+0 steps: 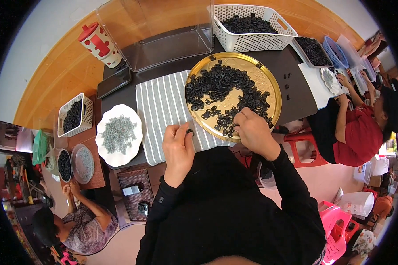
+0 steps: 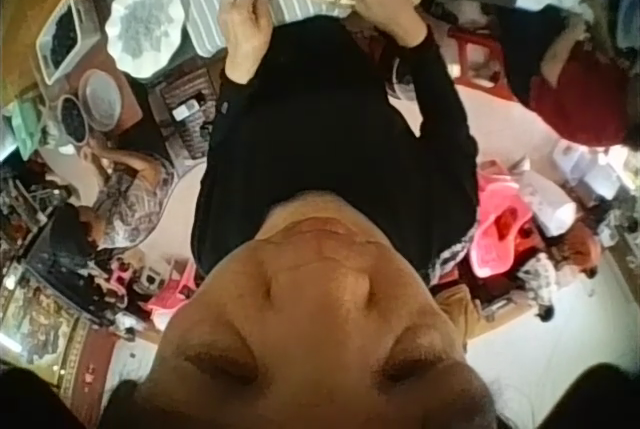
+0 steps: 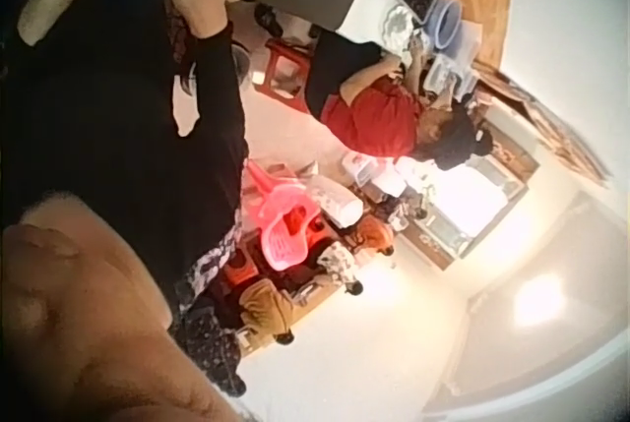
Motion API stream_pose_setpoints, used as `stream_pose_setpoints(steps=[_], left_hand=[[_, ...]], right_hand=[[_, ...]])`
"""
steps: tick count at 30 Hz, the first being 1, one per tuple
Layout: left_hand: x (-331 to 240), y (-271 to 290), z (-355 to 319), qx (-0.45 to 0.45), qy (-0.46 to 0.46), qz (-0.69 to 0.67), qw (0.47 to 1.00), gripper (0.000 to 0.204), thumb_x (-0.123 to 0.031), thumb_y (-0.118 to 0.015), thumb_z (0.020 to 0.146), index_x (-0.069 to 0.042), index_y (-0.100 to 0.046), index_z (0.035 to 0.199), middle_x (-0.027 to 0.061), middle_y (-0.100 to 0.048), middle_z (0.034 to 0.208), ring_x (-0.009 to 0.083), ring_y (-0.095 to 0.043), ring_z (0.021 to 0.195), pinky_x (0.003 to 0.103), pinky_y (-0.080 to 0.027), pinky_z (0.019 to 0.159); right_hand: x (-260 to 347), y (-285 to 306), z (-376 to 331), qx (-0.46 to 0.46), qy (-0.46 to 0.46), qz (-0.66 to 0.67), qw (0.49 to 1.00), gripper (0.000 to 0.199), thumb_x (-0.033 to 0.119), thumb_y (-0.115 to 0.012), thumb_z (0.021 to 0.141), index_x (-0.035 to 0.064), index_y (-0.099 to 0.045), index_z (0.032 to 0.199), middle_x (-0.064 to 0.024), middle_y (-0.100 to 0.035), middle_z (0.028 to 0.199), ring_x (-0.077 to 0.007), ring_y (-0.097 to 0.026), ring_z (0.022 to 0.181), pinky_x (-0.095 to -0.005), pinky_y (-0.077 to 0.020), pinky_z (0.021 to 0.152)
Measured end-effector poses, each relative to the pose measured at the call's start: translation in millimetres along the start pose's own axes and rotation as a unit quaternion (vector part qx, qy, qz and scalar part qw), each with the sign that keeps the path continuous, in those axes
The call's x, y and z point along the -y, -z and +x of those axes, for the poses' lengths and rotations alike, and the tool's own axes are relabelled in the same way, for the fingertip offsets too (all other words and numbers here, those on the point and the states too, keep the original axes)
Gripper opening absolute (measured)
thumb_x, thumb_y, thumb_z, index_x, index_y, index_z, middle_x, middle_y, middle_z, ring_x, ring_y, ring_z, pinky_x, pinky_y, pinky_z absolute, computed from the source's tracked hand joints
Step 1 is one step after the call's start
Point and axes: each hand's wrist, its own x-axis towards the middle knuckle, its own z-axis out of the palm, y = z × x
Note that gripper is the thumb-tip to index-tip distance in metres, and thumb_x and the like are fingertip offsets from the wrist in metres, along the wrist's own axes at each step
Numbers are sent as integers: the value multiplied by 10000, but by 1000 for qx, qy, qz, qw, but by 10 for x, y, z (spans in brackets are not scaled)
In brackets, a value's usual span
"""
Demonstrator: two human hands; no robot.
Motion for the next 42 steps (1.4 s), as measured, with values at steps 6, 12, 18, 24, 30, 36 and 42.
stream_pose_setpoints(steps=[6,12,18,24,30,36,42], left_hand=[[-154,74,-87,-4,-4,-135,991,240,37,-646,825,25,-649,1064,131,-594,891,197,-582,699,287,-467,588],[-395,-68,-195,117,144,-461,868,228,37,-596,893,28,-646,1116,94,-641,952,129,-625,778,222,-508,610],[-318,-207,-125,87,179,-546,814,170,35,-585,905,51,-651,1062,90,-644,885,128,-633,747,216,-496,580],[-209,175,-17,-63,-42,-138,988,130,83,-610,815,36,-668,921,133,-612,834,227,-610,708,302,-485,621],[94,143,-130,-55,-138,150,977,196,61,-649,724,34,-668,918,132,-594,894,307,-581,811,372,-477,692],[50,149,-228,-16,-78,51,995,219,61,-648,735,41,-650,952,154,-579,971,334,-538,925,402,-452,786],[87,240,-216,-30,-45,40,998,203,63,-645,748,42,-654,950,157,-580,959,332,-535,926,398,-451,787]], right_hand=[[-44,-3,-16,-38,44,120,991,85,13,-601,791,0,-526,831,-147,-543,774,-332,-585,731,-404,-469,636],[262,-3,-50,-35,66,382,921,99,-62,-606,814,2,-609,890,-102,-574,761,-238,-587,675,-295,-446,592],[298,-27,-28,-68,40,379,922,97,-69,-611,804,-6,-618,877,-86,-593,755,-199,-596,688,-284,-453,603],[-51,104,-84,15,68,199,977,133,-50,-660,711,-4,-581,807,-106,-565,740,-263,-583,673,-331,-451,585],[-15,21,-4,32,91,105,990,118,36,-647,724,10,-539,764,-129,-538,717,-338,-575,713,-411,-450,598],[-112,4,1,-4,81,100,992,97,20,-623,733,10,-539,781,-136,-541,725,-350,-569,736,-418,-452,631],[-64,77,-4,-20,120,89,989,72,-7,-595,738,13,-541,781,-127,-541,718,-331,-564,735,-409,-449,636]])
